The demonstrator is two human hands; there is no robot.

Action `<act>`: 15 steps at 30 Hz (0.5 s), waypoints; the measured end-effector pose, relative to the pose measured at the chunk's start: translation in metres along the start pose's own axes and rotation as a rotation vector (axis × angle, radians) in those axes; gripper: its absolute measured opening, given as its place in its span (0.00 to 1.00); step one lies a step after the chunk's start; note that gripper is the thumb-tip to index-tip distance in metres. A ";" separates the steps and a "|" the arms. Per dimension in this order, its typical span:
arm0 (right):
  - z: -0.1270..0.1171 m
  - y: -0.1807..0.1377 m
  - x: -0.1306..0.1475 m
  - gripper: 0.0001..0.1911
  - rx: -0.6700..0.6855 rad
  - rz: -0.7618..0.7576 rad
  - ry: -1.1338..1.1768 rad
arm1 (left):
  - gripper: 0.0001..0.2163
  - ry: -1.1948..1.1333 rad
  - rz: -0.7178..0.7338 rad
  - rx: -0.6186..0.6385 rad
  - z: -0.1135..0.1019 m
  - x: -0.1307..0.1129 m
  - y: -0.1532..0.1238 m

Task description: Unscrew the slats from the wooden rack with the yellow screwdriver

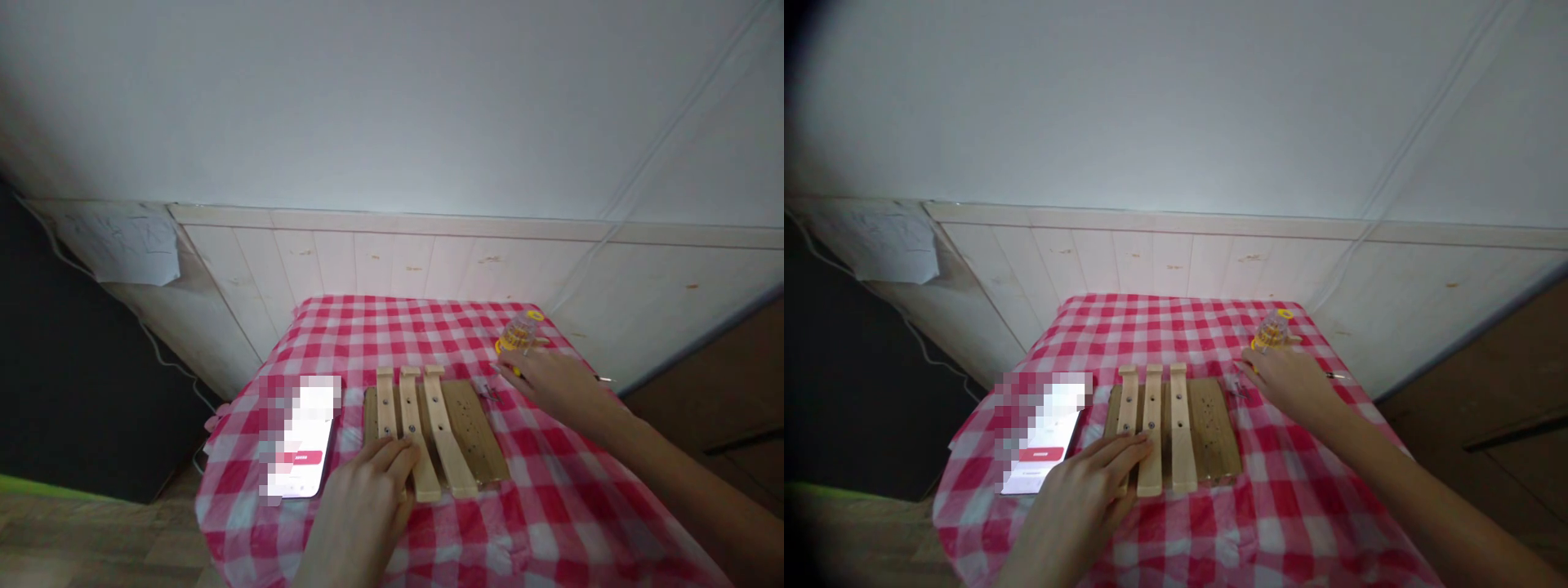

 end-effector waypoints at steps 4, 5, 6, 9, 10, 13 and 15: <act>0.037 -0.019 -0.004 0.09 0.045 -0.083 0.025 | 0.28 0.014 -0.007 -0.020 0.003 0.006 -0.001; 0.043 -0.021 -0.002 0.10 0.038 -0.091 0.037 | 0.29 0.013 -0.017 -0.011 0.003 0.007 -0.001; 0.047 -0.021 0.001 0.10 0.027 -0.094 0.051 | 0.29 0.017 -0.027 -0.005 0.003 0.007 -0.001; 0.053 -0.017 0.006 0.10 -0.009 -0.079 0.093 | 0.29 0.025 -0.063 0.019 0.003 0.008 0.001; 0.054 -0.015 0.006 0.10 -0.021 -0.069 0.107 | 0.29 0.026 -0.072 0.025 0.003 0.008 0.001; 0.052 -0.008 0.004 0.10 -0.058 -0.032 0.148 | 0.28 0.022 -0.078 0.033 0.002 0.006 0.000; 0.048 -0.005 0.002 0.13 -0.087 -0.002 0.171 | 0.29 0.019 -0.077 0.036 0.001 0.005 0.000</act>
Point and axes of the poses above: each hand's wrist, its own y-axis towards the middle knuckle, its own z-axis out of the palm, x = y × z, the point moved 4 cm from there along y, towards the middle knuckle, and after that the axes turned 14 degrees about -y, right-handed, at the moved point
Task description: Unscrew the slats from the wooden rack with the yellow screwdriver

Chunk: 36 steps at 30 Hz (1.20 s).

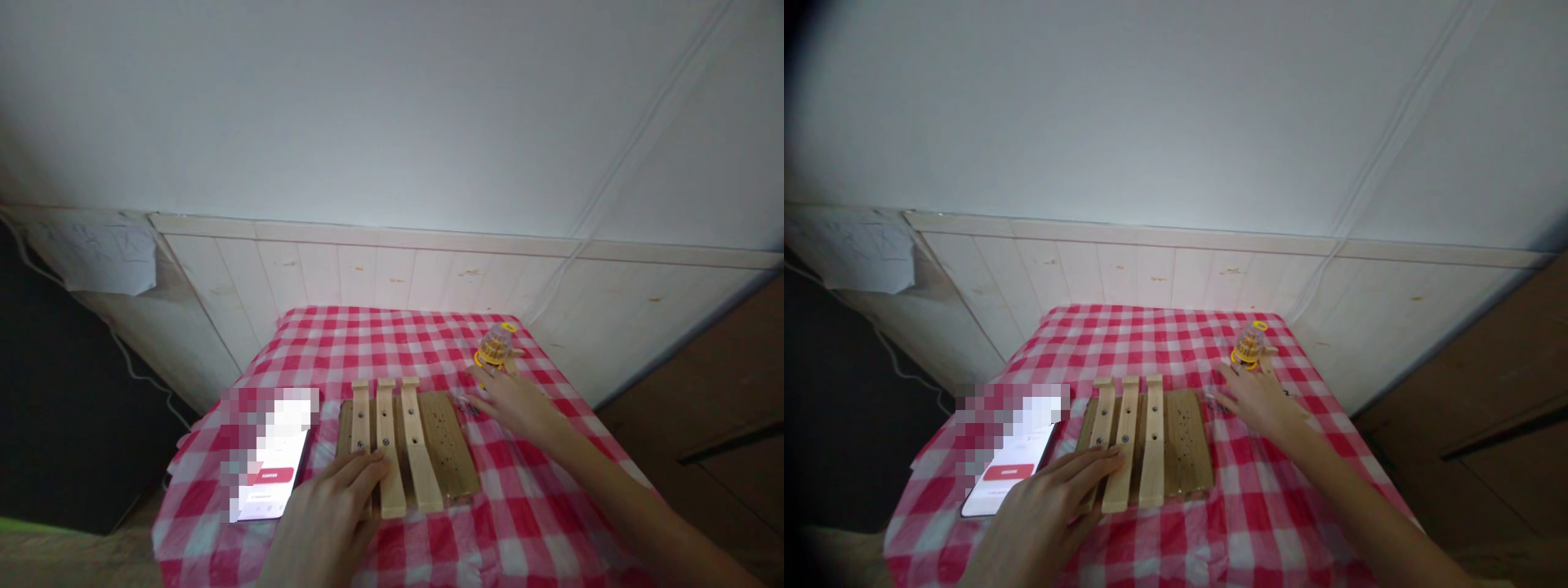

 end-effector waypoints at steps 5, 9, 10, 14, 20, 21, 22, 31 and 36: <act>-0.039 -0.001 0.004 0.19 -0.206 0.073 0.390 | 0.30 -0.012 0.014 -0.008 0.000 -0.001 0.000; -0.087 0.003 0.026 0.15 -0.375 -0.021 0.715 | 0.29 -0.019 0.015 -0.018 0.000 -0.001 0.001; -0.097 0.006 0.033 0.14 -0.399 -0.058 0.755 | 0.29 -0.021 0.012 -0.020 0.001 -0.001 0.001; -0.114 0.021 0.067 0.12 -0.509 -0.213 0.761 | 0.29 -0.044 0.020 -0.031 0.001 -0.003 0.000; -0.084 0.033 0.095 0.09 -0.328 -0.173 0.800 | 0.28 -0.046 0.085 -0.063 0.001 -0.004 -0.001; -0.081 0.033 0.096 0.09 -0.315 -0.166 0.804 | 0.28 -0.045 0.091 -0.067 0.000 -0.004 0.000; -0.080 0.032 0.096 0.09 -0.308 -0.164 0.807 | 0.28 -0.045 0.094 -0.067 0.001 -0.004 0.000; -0.085 0.028 0.095 0.10 -0.292 -0.150 0.815 | 0.26 -0.078 0.113 -0.073 0.000 -0.005 0.000; -0.088 0.020 0.097 0.09 -0.316 -0.176 0.738 | 0.26 -0.091 0.107 -0.048 -0.002 -0.005 0.000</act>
Point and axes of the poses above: each hand's wrist, its own y-axis towards the middle knuckle, its own z-axis out of the palm, x = y × z, the point moved 4 cm from there along y, towards the middle knuckle, and after that the axes turned 14 degrees about -y, right-handed, at the moved point
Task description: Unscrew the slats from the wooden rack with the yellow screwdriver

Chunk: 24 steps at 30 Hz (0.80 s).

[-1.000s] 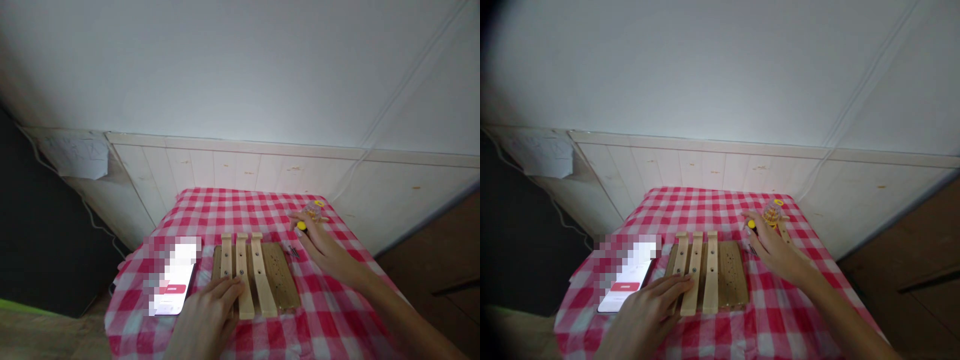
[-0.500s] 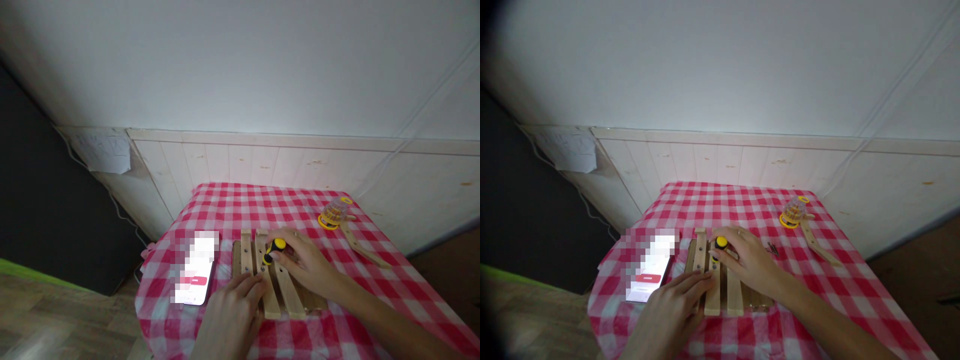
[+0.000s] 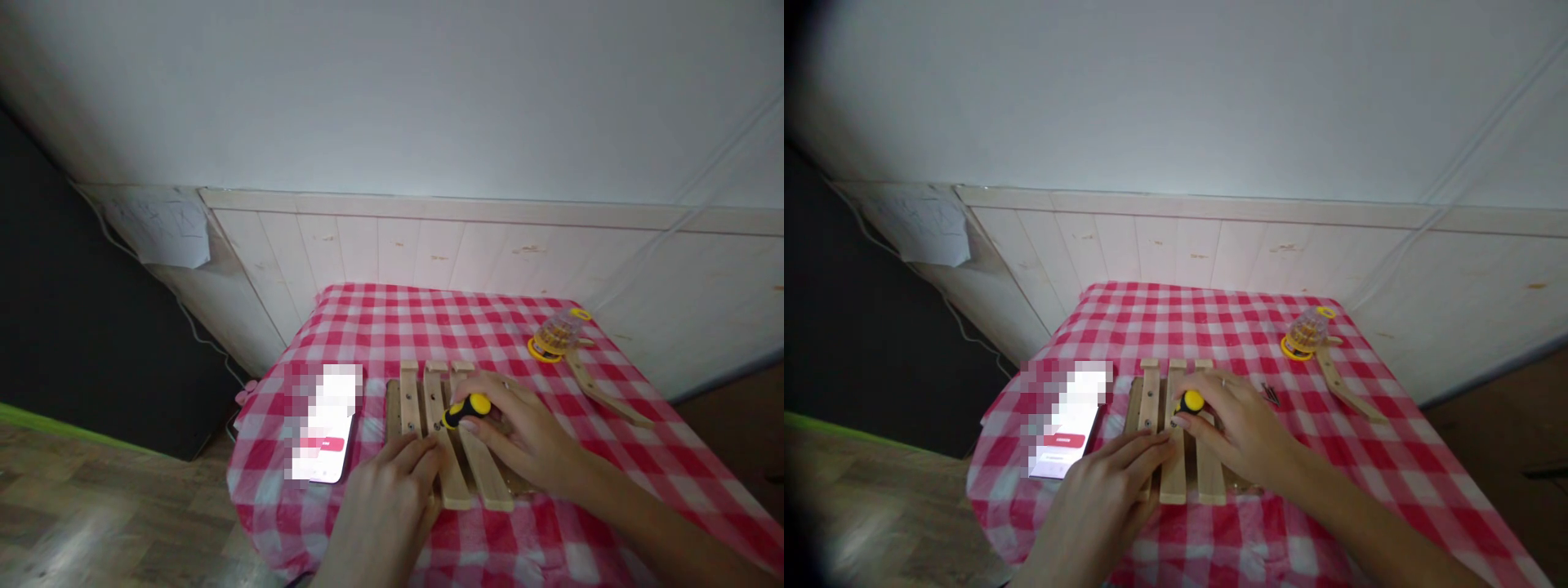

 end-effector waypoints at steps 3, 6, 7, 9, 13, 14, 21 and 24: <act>-0.002 -0.004 0.002 0.08 0.005 -0.020 -0.036 | 0.25 0.008 0.003 0.006 0.000 -0.001 0.000; -0.004 -0.006 0.004 0.09 0.016 -0.032 -0.063 | 0.23 0.023 -0.006 0.016 0.000 -0.001 0.000; -0.005 -0.006 0.005 0.09 0.019 -0.034 -0.068 | 0.23 0.026 -0.009 0.016 0.000 -0.002 0.000; -0.006 -0.006 0.006 0.09 0.017 -0.042 -0.077 | 0.24 0.026 -0.010 0.011 -0.001 -0.002 0.000; -0.007 -0.008 0.006 0.07 0.000 -0.045 -0.094 | 0.23 0.022 -0.007 0.004 -0.001 -0.002 0.000; -0.007 -0.009 0.005 0.07 -0.001 -0.043 -0.098 | 0.23 0.025 -0.005 0.004 -0.001 -0.002 -0.001; -0.008 -0.014 0.004 0.06 -0.015 -0.046 -0.127 | 0.23 0.034 0.003 -0.013 -0.001 -0.001 -0.002; -0.009 -0.015 0.003 0.06 -0.011 -0.044 -0.128 | 0.23 0.030 0.008 -0.017 -0.001 -0.001 -0.001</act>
Point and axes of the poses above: each hand's wrist, its own y-axis towards the middle knuckle, its own z-axis out of the palm, x = y × z, the point moved 4 cm from there along y, towards the middle knuckle, and after that the axes turned 14 degrees about -y, right-handed, at the moved point
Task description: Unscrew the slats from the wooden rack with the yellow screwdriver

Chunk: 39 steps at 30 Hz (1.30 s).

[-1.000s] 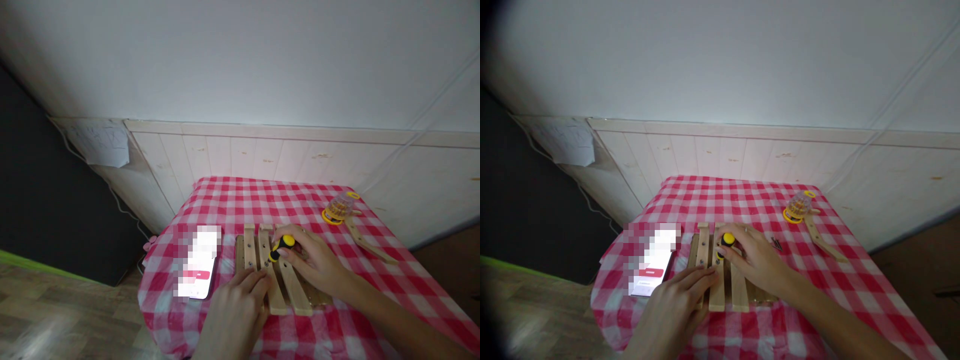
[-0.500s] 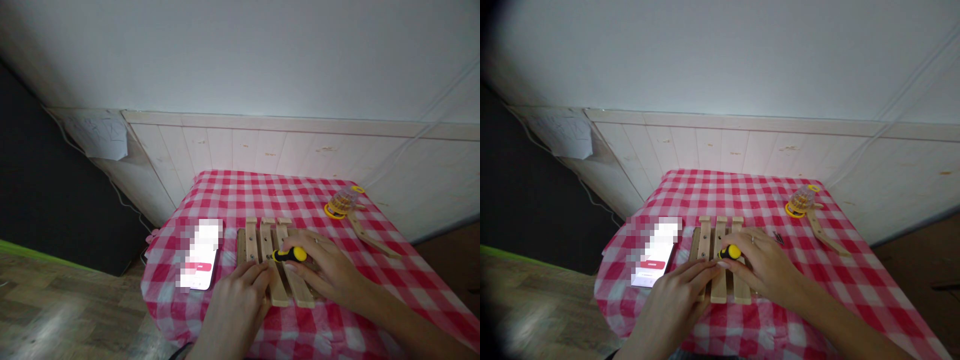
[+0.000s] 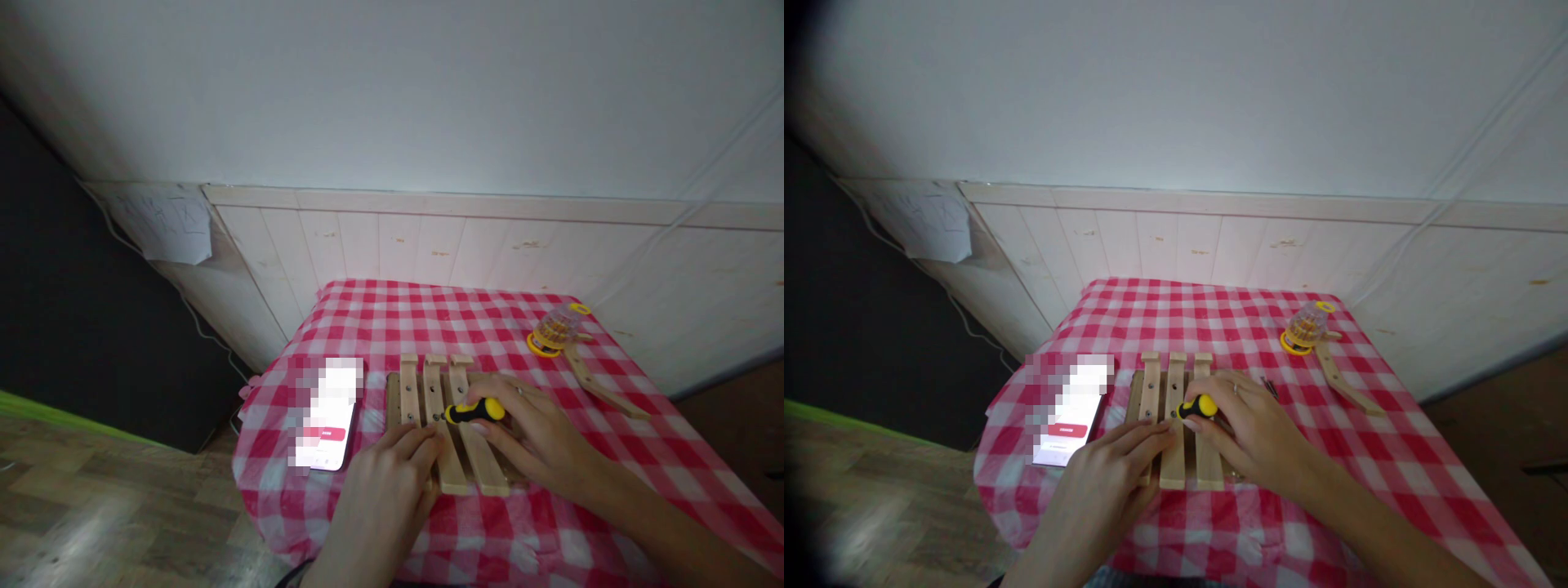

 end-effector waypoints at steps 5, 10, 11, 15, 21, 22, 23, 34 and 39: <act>0.003 0.000 -0.002 0.08 0.044 0.032 0.005 | 0.23 0.001 0.009 -0.018 0.000 0.000 0.001; 0.002 0.012 -0.001 0.13 0.097 0.095 0.000 | 0.22 0.006 0.001 -0.020 -0.002 -0.001 0.000; 0.001 0.016 0.001 0.15 0.109 0.089 -0.013 | 0.22 0.005 -0.006 -0.017 -0.002 -0.001 0.000; -0.003 0.032 0.010 0.15 0.133 0.032 -0.093 | 0.23 -0.006 -0.015 -0.015 -0.002 -0.001 0.000; 0.003 0.042 0.010 0.18 0.168 0.040 -0.183 | 0.23 -0.001 -0.009 -0.018 -0.002 -0.001 0.000; 0.003 0.042 0.010 0.17 0.174 0.029 -0.167 | 0.23 0.002 -0.015 -0.014 -0.002 -0.001 -0.001; 0.003 0.043 0.010 0.17 0.182 0.006 -0.136 | 0.23 0.004 -0.020 -0.008 -0.002 -0.001 -0.001; -0.016 0.039 0.009 0.12 0.284 -0.020 0.097 | 0.22 0.001 -0.028 0.003 -0.001 0.000 0.000; -0.002 0.034 0.011 0.14 0.164 0.122 0.048 | 0.23 -0.007 -0.005 -0.018 -0.001 0.000 0.001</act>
Point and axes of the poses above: each hand's wrist, its own y-axis towards the middle knuckle, its own z-axis out of the palm, x = y × z, the point moved 4 cm from there along y, towards the middle knuckle, and after that the axes turned 14 degrees about -y, right-handed, at the moved point
